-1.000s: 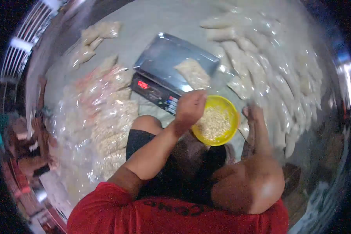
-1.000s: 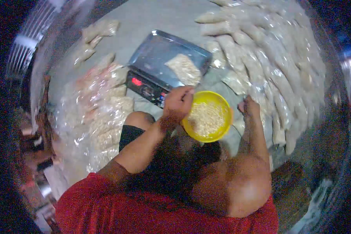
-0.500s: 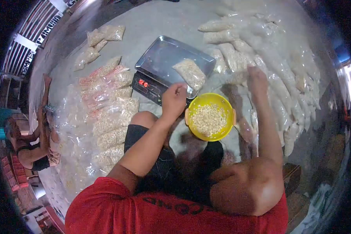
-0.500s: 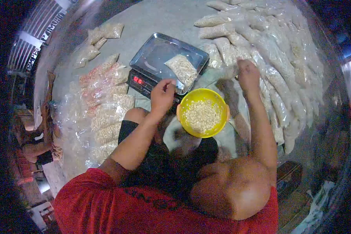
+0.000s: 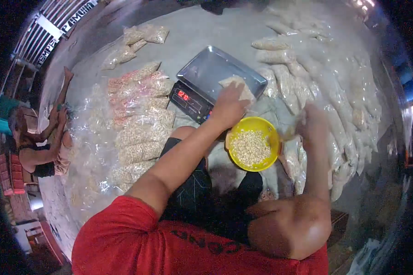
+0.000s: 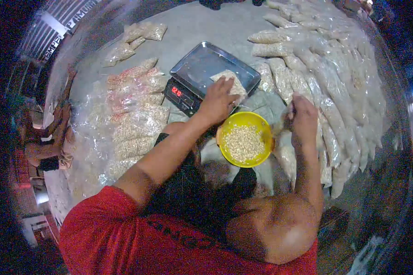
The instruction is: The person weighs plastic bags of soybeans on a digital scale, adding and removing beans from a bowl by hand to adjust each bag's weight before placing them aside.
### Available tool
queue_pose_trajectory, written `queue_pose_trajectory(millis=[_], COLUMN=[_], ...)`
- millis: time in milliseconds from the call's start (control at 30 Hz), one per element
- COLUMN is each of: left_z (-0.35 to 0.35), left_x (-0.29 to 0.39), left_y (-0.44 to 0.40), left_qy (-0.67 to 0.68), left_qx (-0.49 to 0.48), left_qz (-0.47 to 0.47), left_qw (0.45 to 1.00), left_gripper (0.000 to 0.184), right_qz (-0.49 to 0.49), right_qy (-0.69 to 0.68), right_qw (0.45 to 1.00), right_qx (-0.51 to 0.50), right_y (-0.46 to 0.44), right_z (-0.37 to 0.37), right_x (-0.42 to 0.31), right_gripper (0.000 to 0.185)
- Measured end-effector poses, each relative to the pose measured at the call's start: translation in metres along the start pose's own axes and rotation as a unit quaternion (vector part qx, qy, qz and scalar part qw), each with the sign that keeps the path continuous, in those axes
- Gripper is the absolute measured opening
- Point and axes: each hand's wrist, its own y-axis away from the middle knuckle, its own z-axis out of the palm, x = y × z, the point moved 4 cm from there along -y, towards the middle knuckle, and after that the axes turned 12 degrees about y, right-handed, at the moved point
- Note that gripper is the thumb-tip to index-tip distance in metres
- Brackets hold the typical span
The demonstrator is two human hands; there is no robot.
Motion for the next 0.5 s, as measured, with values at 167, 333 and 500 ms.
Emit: queue_pose_trajectory(millis=[167, 333, 500], left_z=[-0.053, -0.132, -0.159], left_x=[-0.032, -0.053, -0.115], left_y=[0.006, 0.038, 0.111], left_qy=[0.288, 0.344, 0.299], left_qx=[0.173, 0.354, 0.471], left_qz=[-0.191, -0.217, -0.328], left_qw=[0.922, 0.842, 0.763], left_gripper=[0.031, 0.027, 0.022], right_qz=[-0.127, -0.145, -0.064], right_qy=[0.053, -0.015, 0.040], right_qw=[0.990, 0.988, 0.978], right_qx=[0.042, -0.053, -0.193], right_y=[-0.002, 0.004, 0.039], right_z=[0.059, 0.156, 0.174], right_x=[-0.024, 0.025, 0.078], right_gripper=[0.030, 0.040, 0.040])
